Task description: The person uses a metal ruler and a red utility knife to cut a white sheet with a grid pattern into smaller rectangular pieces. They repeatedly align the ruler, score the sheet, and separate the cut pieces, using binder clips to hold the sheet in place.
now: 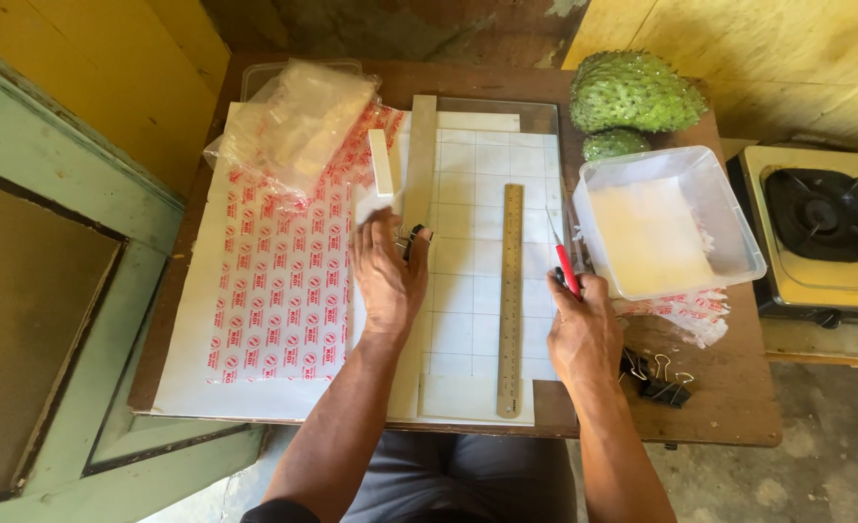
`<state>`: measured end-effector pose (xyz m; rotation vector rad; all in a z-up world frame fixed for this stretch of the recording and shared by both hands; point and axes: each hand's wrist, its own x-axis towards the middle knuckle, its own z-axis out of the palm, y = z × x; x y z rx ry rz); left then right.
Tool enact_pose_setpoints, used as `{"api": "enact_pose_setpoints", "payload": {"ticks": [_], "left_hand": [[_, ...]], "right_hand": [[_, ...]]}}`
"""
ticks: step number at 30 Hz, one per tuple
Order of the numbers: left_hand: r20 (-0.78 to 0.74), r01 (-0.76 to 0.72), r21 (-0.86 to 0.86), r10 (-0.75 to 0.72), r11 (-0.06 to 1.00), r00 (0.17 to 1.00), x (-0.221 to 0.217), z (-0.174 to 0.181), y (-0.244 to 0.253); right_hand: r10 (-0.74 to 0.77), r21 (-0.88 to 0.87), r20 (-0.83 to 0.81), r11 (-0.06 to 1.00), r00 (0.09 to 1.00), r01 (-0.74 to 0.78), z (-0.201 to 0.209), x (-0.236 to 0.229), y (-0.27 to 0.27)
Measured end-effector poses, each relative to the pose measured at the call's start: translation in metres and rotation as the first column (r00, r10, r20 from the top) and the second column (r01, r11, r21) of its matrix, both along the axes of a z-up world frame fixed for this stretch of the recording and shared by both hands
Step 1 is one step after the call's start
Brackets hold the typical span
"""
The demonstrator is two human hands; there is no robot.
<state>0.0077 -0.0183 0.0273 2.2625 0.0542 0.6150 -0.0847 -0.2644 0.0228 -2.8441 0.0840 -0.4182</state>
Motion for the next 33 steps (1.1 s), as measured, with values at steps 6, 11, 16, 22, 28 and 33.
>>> {"api": "enact_pose_setpoints", "payload": {"ticks": [6, 11, 16, 22, 28, 33], "left_hand": [[0.327, 0.099, 0.264, -0.186, 0.959, 0.927, -0.003, -0.021, -0.034], [-0.130, 0.644, 0.326, -0.641, 0.692, 0.756, -0.011, -0.003, -0.055], [-0.178, 0.707, 0.341, -0.696, 0.620, 0.696, -0.011, 0.004, -0.045], [-0.253, 0.742, 0.325, -0.702, 0.587, 0.666, -0.010, -0.001, -0.041], [-0.243, 0.759, 0.285, -0.722, 0.585, 0.648, -0.010, 0.002, -0.041], [-0.219, 0.737, 0.319, -0.711, 0.596, 0.669, -0.014, 0.012, -0.041]], "right_hand": [[0.020, -0.038, 0.068, 0.999, 0.998, -0.017, -0.003, 0.000, 0.000], [0.010, -0.054, 0.186, 0.999, 0.982, 0.000, -0.026, 0.003, -0.007], [0.026, -0.060, 0.222, 0.998, 0.975, -0.013, -0.031, 0.003, -0.010], [0.022, -0.021, 0.173, 1.000, 0.985, -0.018, -0.022, 0.002, -0.008], [-0.018, -0.016, 0.149, 1.000, 0.989, 0.020, -0.025, 0.003, -0.007], [-0.033, 0.014, 0.087, 0.999, 0.996, 0.032, -0.017, 0.003, -0.004]]}}
